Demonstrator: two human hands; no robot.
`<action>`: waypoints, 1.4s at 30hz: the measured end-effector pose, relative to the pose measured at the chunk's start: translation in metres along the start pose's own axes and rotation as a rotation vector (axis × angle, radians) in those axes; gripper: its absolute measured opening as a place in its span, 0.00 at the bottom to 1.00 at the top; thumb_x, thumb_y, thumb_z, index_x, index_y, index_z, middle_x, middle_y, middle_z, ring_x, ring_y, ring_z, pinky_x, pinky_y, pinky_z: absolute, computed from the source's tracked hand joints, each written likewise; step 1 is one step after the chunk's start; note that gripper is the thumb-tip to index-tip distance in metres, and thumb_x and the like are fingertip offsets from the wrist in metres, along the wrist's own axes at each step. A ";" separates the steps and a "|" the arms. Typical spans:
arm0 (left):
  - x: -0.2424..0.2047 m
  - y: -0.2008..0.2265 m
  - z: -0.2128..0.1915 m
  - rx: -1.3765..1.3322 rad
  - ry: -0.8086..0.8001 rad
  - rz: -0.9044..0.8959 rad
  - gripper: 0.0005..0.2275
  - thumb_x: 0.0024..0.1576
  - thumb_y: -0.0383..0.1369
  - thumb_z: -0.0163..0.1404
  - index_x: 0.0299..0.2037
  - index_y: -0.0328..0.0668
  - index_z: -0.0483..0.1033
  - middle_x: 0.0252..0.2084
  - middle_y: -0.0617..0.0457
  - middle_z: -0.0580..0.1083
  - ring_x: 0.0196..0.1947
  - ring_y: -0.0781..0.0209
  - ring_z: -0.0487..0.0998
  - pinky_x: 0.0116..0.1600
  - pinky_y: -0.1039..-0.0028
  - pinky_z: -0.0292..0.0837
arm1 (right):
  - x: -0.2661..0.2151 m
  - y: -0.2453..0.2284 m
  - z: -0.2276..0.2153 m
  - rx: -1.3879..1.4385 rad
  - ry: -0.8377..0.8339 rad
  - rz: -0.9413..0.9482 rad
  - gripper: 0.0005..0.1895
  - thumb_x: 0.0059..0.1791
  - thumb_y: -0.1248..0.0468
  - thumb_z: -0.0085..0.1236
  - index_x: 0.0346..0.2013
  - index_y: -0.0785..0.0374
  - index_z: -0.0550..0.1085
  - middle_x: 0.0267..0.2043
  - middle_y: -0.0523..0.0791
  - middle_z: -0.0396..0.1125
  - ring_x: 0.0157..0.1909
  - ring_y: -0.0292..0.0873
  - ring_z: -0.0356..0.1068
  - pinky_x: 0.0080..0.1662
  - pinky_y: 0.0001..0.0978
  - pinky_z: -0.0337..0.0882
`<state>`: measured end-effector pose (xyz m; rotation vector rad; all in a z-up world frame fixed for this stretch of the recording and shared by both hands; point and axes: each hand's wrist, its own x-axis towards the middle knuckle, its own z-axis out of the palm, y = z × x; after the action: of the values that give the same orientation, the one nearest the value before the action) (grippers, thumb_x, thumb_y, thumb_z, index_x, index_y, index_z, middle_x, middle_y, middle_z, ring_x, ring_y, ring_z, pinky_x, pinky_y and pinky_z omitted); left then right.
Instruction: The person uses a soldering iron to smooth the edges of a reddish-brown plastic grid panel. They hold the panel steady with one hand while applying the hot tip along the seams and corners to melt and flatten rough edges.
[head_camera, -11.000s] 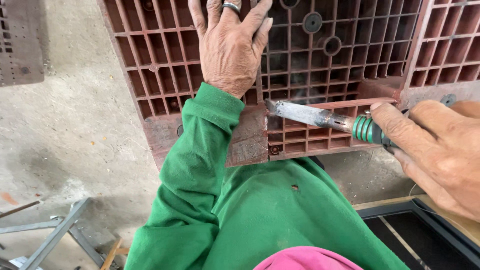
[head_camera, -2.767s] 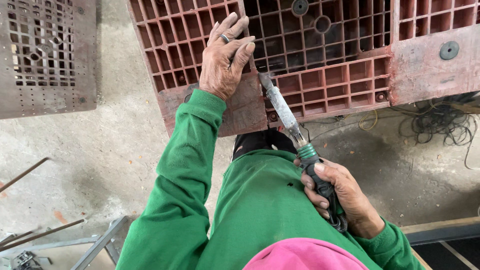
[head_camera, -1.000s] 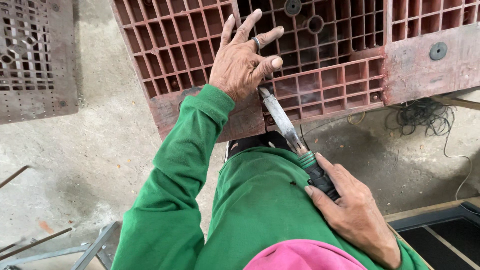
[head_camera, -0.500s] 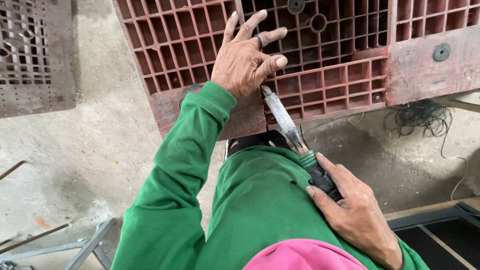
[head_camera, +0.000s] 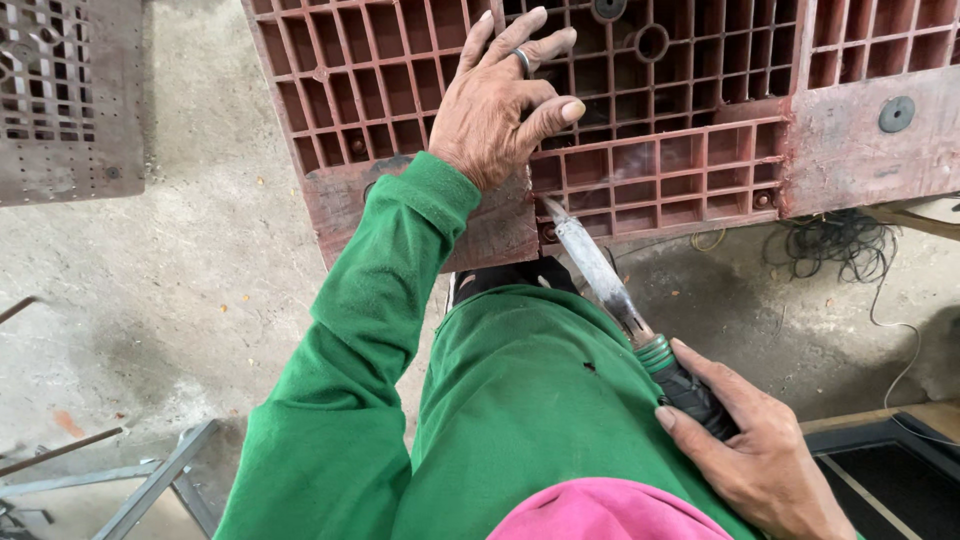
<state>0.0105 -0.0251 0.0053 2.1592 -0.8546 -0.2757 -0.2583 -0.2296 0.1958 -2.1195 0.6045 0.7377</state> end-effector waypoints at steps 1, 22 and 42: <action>0.000 0.000 0.000 0.003 -0.004 0.000 0.31 0.65 0.63 0.34 0.35 0.52 0.87 0.71 0.54 0.67 0.77 0.51 0.51 0.80 0.54 0.30 | -0.001 -0.001 0.002 -0.035 0.020 -0.048 0.37 0.41 0.57 0.65 0.64 0.61 0.69 0.46 0.50 0.77 0.45 0.43 0.76 0.46 0.34 0.76; -0.003 -0.002 -0.003 -0.105 0.020 0.026 0.31 0.65 0.62 0.35 0.36 0.49 0.86 0.70 0.50 0.69 0.77 0.50 0.53 0.80 0.53 0.32 | 0.037 -0.039 -0.053 -0.551 -0.273 0.143 0.43 0.45 0.52 0.64 0.73 0.48 0.61 0.42 0.44 0.70 0.38 0.45 0.72 0.42 0.39 0.76; 0.005 0.003 -0.022 -0.294 0.057 0.016 0.21 0.66 0.52 0.45 0.38 0.46 0.85 0.69 0.48 0.71 0.76 0.46 0.59 0.82 0.48 0.36 | 0.049 -0.029 -0.033 -0.285 -0.228 0.187 0.40 0.46 0.49 0.62 0.73 0.49 0.64 0.47 0.49 0.69 0.45 0.50 0.74 0.47 0.39 0.76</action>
<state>0.0226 -0.0172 0.0224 1.8778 -0.7489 -0.3101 -0.1949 -0.2481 0.1947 -2.2104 0.6059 1.2140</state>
